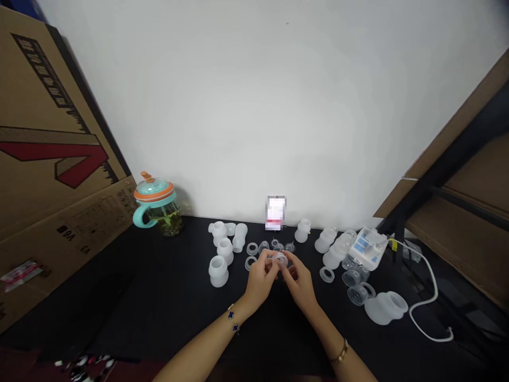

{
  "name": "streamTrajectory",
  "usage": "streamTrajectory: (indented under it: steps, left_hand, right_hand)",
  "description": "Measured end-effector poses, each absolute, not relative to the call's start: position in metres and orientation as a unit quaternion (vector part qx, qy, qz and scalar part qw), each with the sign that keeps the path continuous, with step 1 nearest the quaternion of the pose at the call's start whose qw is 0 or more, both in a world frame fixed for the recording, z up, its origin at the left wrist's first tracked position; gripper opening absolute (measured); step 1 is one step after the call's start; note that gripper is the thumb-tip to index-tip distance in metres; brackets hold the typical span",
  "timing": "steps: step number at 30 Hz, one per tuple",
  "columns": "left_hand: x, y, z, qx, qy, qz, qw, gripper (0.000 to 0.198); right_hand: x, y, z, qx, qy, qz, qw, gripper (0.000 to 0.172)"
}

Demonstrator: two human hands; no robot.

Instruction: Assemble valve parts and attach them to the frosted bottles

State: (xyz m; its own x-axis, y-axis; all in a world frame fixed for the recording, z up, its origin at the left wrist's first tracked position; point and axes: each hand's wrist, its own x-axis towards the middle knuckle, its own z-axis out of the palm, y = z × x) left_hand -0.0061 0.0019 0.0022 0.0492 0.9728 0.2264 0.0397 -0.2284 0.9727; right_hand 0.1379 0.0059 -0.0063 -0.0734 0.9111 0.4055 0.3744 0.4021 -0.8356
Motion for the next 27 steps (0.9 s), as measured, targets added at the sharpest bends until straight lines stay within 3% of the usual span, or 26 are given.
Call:
streamTrajectory:
  steps: [6, 27]
  left_hand:
    - [-0.0053, 0.0019, 0.0049, 0.573, 0.447, 0.521, 0.448, 0.026]
    - [-0.0078, 0.0088, -0.0036, 0.585, 0.443, 0.519, 0.439, 0.023]
  right_hand:
    - [0.1395, 0.0084, -0.0087, -0.485, -0.698, 0.28, 0.447, 0.032]
    - [0.1394, 0.005, -0.0001, -0.471, -0.717, 0.222, 0.463, 0.03]
